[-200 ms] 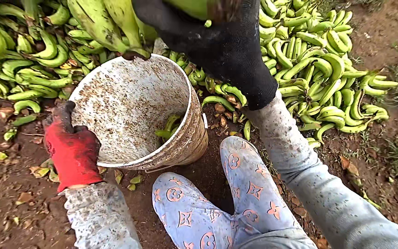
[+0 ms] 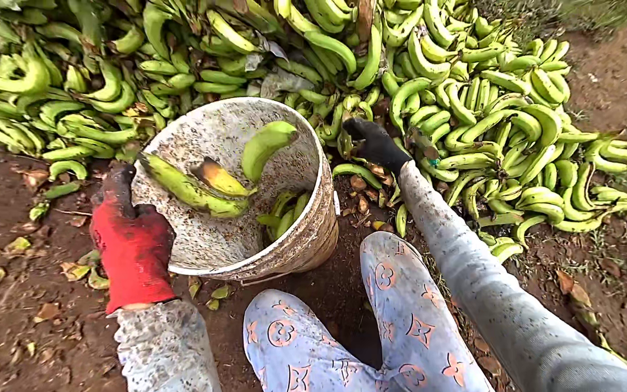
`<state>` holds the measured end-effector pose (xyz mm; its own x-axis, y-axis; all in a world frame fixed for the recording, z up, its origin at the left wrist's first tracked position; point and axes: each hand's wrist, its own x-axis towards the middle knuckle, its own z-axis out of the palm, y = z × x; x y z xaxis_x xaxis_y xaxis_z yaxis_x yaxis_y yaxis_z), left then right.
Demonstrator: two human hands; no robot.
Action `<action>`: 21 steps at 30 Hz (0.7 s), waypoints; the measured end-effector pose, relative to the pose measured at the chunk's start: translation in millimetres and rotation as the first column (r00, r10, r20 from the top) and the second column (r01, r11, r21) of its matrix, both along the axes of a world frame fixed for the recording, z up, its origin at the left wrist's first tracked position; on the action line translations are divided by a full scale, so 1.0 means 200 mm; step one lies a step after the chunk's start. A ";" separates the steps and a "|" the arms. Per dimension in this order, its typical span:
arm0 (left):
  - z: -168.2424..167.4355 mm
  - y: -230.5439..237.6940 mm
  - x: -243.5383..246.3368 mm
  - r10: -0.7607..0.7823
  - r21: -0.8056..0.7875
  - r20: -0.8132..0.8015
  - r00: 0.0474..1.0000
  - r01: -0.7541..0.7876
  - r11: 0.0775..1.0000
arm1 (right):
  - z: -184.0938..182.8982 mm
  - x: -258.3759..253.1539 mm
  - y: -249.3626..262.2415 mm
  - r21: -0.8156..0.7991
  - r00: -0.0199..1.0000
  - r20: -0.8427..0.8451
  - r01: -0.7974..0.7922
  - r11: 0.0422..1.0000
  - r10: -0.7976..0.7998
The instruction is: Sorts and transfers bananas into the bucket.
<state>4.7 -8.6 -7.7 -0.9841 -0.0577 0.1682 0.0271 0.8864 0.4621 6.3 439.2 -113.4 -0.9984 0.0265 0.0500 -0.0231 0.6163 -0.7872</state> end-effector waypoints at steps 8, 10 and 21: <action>0.09 0.06 0.05 0.010 -0.025 0.080 0.997 -0.008 1.000 | -0.90 -0.25 -0.22 0.480 0.853 0.455 0.007 0.877 -0.256; 0.06 0.02 0.03 0.010 -0.039 0.066 0.998 -0.008 0.999 | -0.92 -0.26 -0.28 0.518 0.818 0.497 -0.011 0.855 -0.290; 0.10 0.08 0.02 -0.060 -0.031 0.056 0.997 0.062 0.998 | 0.11 0.37 0.13 0.100 0.753 -0.263 0.644 0.759 -0.604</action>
<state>7.9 8.4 12.3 -0.9934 0.0073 0.1149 0.0569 0.8987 0.4348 80.8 465.1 -90.4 -0.7273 0.6107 0.3132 0.2696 0.6738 -0.6880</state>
